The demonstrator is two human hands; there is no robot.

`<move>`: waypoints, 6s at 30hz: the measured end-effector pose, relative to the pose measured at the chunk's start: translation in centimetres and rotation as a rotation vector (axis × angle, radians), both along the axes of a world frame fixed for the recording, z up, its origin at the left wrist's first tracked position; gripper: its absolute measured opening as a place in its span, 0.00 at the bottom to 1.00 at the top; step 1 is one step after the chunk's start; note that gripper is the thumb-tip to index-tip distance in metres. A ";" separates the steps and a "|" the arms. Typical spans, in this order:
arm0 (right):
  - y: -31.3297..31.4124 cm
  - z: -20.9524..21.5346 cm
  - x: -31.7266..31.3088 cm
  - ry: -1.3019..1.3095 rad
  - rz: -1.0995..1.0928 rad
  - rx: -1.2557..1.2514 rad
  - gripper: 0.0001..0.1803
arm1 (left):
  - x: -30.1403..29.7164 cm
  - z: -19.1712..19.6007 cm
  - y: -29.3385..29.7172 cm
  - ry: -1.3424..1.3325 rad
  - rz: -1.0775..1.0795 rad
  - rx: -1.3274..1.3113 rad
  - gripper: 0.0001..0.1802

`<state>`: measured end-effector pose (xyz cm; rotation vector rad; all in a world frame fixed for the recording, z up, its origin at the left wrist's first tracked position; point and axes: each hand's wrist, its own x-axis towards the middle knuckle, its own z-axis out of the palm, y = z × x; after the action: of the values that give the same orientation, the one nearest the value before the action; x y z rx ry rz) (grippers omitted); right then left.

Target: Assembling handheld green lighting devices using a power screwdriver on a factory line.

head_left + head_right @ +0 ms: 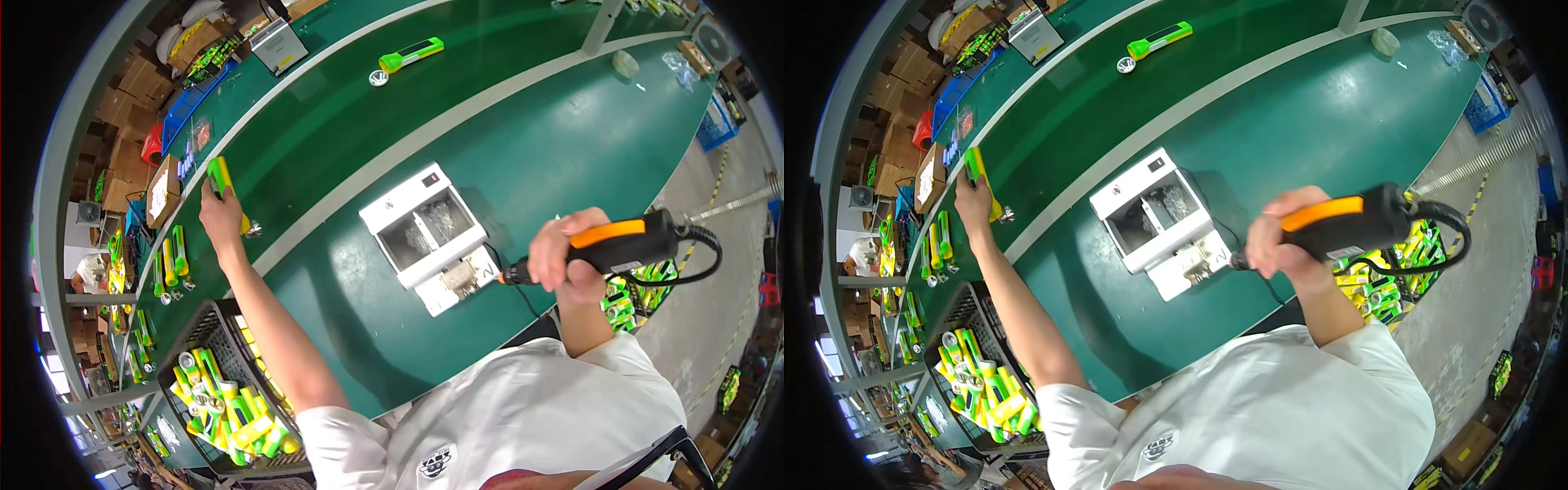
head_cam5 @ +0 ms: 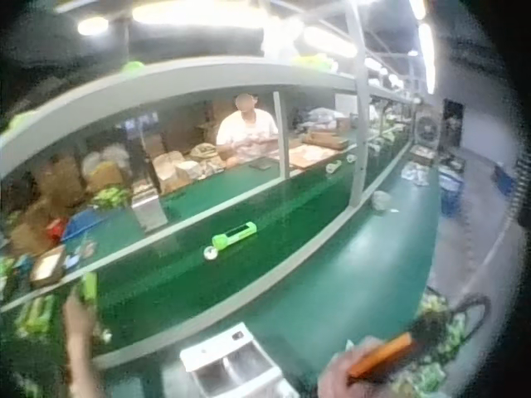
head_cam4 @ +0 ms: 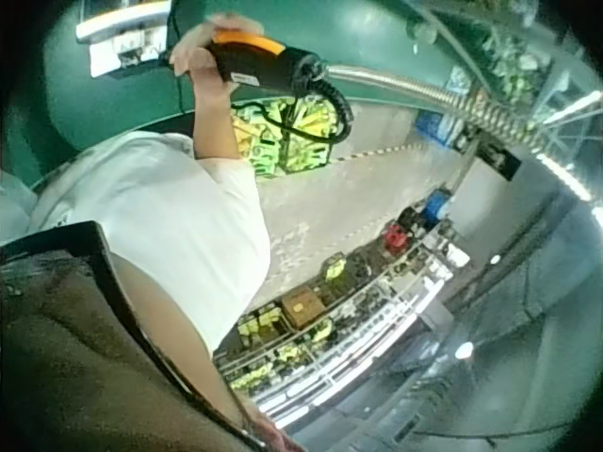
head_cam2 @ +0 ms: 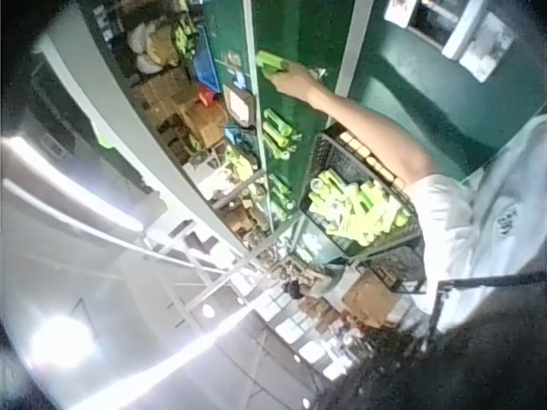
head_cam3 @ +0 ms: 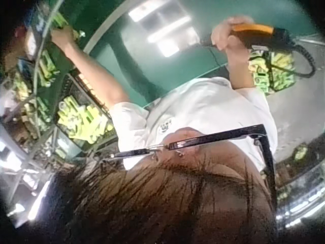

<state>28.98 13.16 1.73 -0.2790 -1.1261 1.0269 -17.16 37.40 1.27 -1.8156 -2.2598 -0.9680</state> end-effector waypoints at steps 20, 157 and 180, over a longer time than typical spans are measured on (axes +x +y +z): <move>-2.1 -0.8 -5.0 -0.086 0.046 -0.009 0.15 | 16.9 -1.3 -37.7 0.042 -0.623 -0.381 0.37; -5.3 -5.6 -5.1 -0.491 0.100 -0.007 0.12 | 22.3 -6.6 -34.5 -0.161 -0.704 -0.199 0.19; -2.7 -0.1 -5.6 -0.211 -0.013 0.069 0.14 | 23.1 -5.7 -34.6 0.033 -0.808 -0.076 0.24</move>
<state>23.36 10.43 1.62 -0.3446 -1.3455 0.9612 5.99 2.80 -4.40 -2.8190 -1.5284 -0.9067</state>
